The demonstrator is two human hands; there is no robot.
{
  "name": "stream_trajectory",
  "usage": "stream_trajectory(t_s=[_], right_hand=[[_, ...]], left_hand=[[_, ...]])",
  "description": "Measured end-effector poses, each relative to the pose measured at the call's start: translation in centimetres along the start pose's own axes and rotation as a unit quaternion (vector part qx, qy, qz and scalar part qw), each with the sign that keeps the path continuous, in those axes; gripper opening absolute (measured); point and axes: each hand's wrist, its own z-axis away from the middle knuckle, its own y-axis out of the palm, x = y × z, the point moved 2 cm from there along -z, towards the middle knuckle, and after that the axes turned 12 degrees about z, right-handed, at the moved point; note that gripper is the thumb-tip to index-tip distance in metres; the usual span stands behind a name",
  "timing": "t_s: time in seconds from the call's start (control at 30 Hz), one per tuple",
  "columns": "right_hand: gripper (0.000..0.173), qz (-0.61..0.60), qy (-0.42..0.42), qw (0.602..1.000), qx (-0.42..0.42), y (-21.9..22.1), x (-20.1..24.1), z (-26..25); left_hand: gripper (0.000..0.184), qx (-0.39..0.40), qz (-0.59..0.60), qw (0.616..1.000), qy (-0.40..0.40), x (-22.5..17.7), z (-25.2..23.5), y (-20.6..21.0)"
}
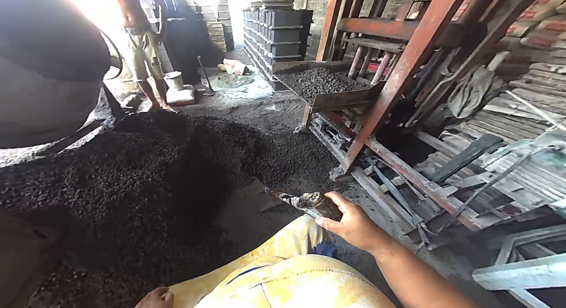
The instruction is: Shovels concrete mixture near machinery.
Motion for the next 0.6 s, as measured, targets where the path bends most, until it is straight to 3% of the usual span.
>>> stream_trajectory(t_s=[0.6], right_hand=[[0.065,-0.019,0.014,1.0,-0.018,-0.4,-0.9,1.0]], left_hand=[[0.037,0.028,0.007,0.999,-0.039,0.7,-0.7,0.4]])
